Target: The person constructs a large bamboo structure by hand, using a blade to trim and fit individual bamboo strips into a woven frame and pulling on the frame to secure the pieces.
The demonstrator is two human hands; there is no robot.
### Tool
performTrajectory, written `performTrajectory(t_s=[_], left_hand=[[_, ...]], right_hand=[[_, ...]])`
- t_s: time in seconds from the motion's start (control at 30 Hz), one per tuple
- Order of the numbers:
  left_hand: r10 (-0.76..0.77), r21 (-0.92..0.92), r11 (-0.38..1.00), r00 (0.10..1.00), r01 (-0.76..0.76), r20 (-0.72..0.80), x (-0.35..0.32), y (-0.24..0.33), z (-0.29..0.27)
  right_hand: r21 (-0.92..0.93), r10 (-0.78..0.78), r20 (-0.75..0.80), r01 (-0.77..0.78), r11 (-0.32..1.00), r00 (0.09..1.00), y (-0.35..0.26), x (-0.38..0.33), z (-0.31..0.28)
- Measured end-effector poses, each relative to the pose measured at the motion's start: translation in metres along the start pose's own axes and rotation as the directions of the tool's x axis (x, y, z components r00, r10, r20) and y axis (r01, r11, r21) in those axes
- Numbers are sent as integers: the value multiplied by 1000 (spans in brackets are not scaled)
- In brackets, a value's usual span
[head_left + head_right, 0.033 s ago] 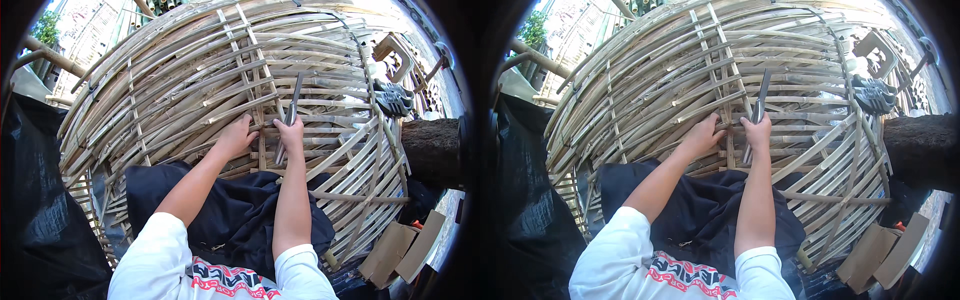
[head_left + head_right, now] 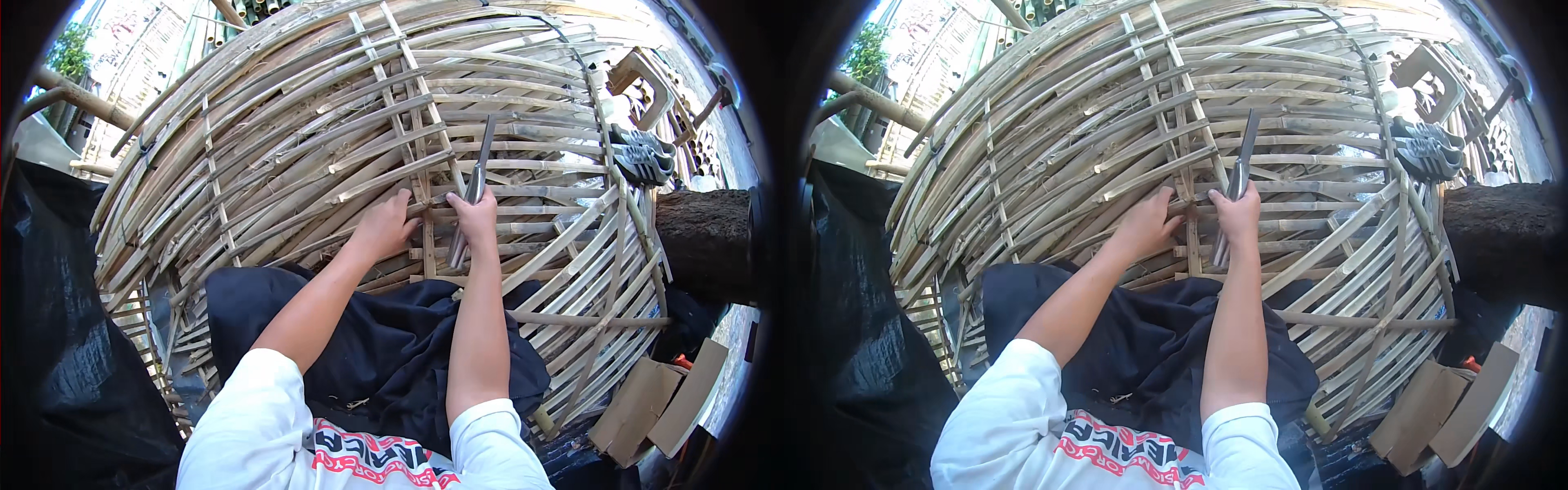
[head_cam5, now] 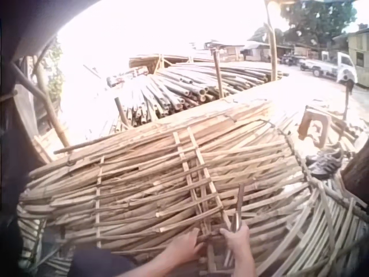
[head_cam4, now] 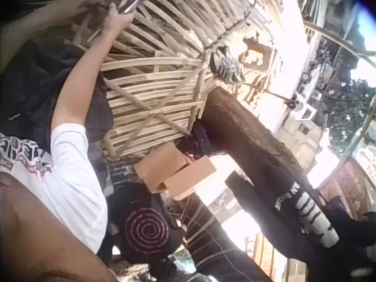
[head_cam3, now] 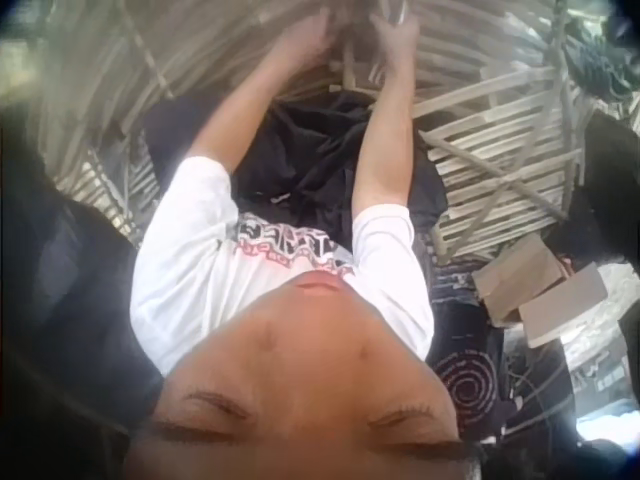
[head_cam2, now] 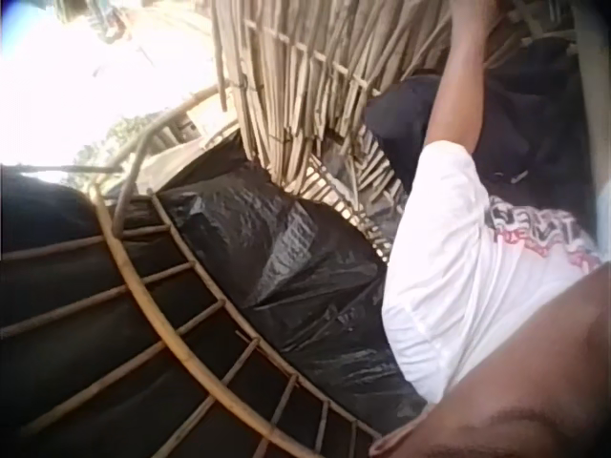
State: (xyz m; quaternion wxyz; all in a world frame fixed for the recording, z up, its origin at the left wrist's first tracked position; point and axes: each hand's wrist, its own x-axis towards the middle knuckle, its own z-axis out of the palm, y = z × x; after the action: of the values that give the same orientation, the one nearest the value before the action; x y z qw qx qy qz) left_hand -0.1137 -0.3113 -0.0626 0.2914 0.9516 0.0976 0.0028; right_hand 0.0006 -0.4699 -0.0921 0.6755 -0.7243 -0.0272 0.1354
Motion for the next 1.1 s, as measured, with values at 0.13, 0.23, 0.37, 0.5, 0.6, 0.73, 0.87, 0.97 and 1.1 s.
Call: performTrajectory(t_s=[0.13,0.23,0.37,0.5,0.6,0.73,0.87,0.97,1.1], left_hand=[[115,6,993,993,-115,-40,1,-2,4],[62,-77,995,996,-66,-57,1,-8,5],[183,-107,976,979,-192,-94,0,-7,-3],[259,-98,957,956,-274,-138,2,-7,-6],[302,-80,945,939,-318,-167,3,-14,-4],[286,-78,951,949,-298,-131,2,-16,-3],[315,-70,943,939,-326,-142,4,-18,1],[295,-112,943,942,-314,-157,2,-14,0],[211,144,963,969,-229,129,7,-12,-11]], right_hand=[[-70,17,-1,-17,997,1000,-4,-6,-9],[-74,74,4,-73,995,997,-5,-6,-7],[-51,66,4,-66,997,998,-11,-5,-13],[-101,72,-29,-75,992,997,-14,-5,-12],[-82,71,-28,-73,994,997,-11,-3,-8],[-121,68,-45,-73,990,997,-15,-6,-4],[81,71,1,-71,994,997,-7,-3,-5],[122,78,-6,-77,990,997,-4,-4,-5],[72,84,-19,-82,994,996,-9,-3,-5]])
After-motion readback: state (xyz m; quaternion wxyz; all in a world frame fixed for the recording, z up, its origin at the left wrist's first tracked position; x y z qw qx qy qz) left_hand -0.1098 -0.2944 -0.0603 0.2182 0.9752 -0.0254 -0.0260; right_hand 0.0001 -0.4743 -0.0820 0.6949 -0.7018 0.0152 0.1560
